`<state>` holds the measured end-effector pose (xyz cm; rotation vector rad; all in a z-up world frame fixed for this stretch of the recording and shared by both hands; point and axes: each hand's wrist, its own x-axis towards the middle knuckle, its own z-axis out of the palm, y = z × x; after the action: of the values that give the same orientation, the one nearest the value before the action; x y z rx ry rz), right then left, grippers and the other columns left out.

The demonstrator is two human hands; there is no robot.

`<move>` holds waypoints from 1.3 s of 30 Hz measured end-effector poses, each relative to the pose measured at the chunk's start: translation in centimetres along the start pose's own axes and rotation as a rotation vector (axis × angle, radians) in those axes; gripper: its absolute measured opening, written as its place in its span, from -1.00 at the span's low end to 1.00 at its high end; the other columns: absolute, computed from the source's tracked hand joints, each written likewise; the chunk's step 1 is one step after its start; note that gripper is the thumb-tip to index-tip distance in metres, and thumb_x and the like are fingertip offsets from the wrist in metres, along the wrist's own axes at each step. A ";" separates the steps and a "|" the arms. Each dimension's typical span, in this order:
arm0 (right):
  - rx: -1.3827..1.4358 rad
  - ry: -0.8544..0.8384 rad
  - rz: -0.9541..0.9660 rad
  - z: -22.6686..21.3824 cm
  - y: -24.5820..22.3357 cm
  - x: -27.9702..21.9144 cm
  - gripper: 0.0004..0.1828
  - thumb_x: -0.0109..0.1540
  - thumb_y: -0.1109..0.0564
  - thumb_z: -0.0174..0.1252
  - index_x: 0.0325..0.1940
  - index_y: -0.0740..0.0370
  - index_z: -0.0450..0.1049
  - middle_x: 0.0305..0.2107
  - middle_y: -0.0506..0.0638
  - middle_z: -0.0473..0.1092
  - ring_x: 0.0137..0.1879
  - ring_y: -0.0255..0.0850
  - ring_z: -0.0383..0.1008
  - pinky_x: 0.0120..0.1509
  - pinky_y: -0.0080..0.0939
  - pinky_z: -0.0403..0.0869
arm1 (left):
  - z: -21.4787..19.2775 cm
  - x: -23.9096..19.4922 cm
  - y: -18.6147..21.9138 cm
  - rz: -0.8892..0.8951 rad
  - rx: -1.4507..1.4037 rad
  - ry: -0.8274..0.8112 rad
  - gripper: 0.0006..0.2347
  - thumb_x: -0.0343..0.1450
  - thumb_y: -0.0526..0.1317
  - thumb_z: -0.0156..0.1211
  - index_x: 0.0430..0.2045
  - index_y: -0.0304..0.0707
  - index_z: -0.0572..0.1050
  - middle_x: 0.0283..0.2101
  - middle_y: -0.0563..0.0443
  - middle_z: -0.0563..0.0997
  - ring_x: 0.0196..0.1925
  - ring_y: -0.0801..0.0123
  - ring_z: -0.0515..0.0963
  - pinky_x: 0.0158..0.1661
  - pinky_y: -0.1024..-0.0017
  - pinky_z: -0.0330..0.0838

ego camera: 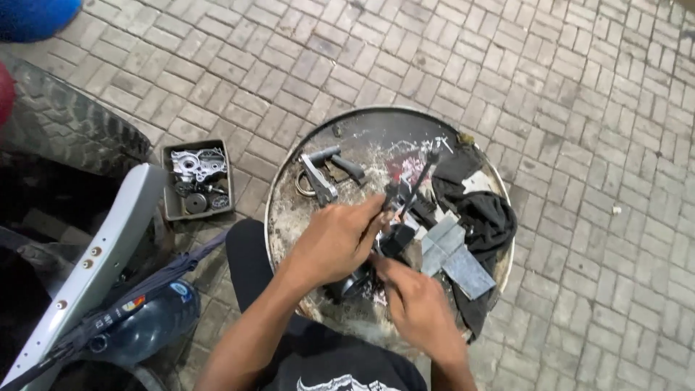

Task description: The person cleans a metal engine casing using a dark cloth. They wipe the exterior and interior surfaces of the part, which is resting on a round metal tray. The person also handles a small metal ring and a brush during the process.

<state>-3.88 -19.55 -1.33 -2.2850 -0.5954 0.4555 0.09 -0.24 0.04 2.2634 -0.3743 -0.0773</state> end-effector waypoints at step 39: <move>0.162 -0.046 -0.075 -1.1 0.5 -1.3 -0.47 0.19 0.32 -0.04 0.22 0.14 0.51 -0.50 -0.10 0.58 -0.50 -0.29 0.51 -0.26 -0.29 0.49 | -1.0 2.1 0.9 -0.036 -0.238 -0.085 -0.80 0.58 -0.29 -0.10 0.02 -0.38 0.40 -0.56 -0.08 0.54 -0.70 0.41 0.43 -0.64 0.41 0.39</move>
<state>-4.31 -21.17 -0.80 -2.0965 -0.6415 0.5024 2.05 -0.67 1.52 2.0360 -0.3495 -0.2255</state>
